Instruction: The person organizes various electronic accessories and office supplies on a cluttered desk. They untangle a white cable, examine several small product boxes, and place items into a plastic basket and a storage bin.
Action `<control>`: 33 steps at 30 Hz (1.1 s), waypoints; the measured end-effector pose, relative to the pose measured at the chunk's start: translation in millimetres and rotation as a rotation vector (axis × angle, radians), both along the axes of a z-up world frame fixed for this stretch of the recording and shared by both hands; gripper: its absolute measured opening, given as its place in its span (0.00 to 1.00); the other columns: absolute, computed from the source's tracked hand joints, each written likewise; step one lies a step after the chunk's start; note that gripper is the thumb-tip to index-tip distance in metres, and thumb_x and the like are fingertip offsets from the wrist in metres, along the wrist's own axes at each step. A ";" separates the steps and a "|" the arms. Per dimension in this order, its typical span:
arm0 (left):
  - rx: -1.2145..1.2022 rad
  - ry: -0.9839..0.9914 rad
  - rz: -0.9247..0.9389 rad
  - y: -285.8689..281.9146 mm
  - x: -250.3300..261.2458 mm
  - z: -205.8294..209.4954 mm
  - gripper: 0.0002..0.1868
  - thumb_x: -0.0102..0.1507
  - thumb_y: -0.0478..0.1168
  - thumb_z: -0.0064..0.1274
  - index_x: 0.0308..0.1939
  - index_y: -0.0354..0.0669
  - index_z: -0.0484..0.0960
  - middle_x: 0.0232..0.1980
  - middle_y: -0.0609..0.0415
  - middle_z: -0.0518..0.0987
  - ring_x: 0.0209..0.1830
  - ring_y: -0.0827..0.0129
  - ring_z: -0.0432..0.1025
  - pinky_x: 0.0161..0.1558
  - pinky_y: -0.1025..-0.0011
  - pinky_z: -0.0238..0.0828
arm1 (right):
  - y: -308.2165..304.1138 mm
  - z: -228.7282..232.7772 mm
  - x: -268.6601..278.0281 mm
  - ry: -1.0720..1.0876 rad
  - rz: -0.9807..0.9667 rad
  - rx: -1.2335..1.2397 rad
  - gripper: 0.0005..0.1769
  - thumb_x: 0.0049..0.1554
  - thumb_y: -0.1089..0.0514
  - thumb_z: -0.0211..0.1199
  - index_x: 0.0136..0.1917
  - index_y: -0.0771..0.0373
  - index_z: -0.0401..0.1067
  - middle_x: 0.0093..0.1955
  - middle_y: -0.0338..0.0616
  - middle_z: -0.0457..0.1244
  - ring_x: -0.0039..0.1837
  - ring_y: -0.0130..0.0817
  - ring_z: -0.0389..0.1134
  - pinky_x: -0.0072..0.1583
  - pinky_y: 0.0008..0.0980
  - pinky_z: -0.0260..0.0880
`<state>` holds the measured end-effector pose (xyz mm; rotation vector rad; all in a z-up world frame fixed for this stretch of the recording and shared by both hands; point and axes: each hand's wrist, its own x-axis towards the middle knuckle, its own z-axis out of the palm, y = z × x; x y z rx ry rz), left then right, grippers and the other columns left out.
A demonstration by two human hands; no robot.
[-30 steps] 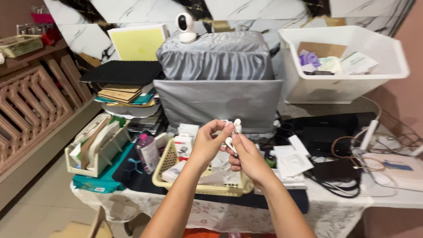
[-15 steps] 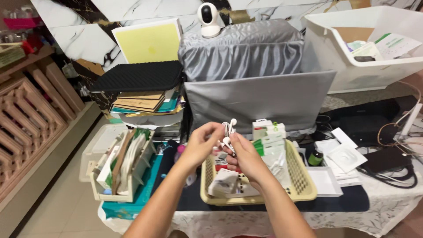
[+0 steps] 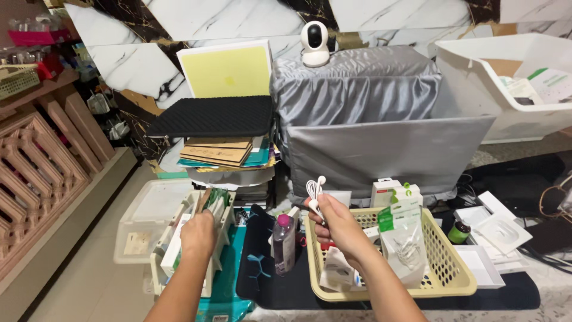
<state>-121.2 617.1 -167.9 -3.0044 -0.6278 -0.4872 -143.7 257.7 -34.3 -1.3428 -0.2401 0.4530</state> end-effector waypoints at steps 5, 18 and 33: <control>-0.032 -0.123 0.022 31.9 6.2 -10.8 0.07 0.62 0.31 0.51 0.37 0.40 0.85 0.42 0.40 0.85 0.45 0.48 0.81 0.47 0.57 0.79 | 9.5 3.4 -1.1 0.023 -0.007 -0.057 0.22 0.66 0.42 0.45 0.59 0.59 0.69 0.36 0.32 0.52 0.34 0.21 0.48 0.35 0.22 0.51; 0.085 -0.084 -0.045 -6.0 5.1 39.4 0.08 0.62 0.34 0.52 0.33 0.46 0.87 0.38 0.45 0.85 0.39 0.54 0.82 0.40 0.59 0.80 | 28.0 -15.5 2.4 -0.011 0.071 0.024 0.20 0.67 0.44 0.45 0.57 0.61 0.68 0.35 0.32 0.51 0.33 0.22 0.48 0.35 0.23 0.52; -1.453 -0.500 -0.507 -172.3 -118.0 152.1 0.14 0.65 0.38 0.51 0.55 0.45 0.76 0.35 0.56 0.82 0.22 0.80 0.70 0.19 0.75 0.74 | 22.0 -21.8 27.5 0.097 -0.161 0.254 0.11 0.65 0.52 0.50 0.53 0.61 0.66 0.41 0.35 0.58 0.32 0.23 0.50 0.40 0.36 0.67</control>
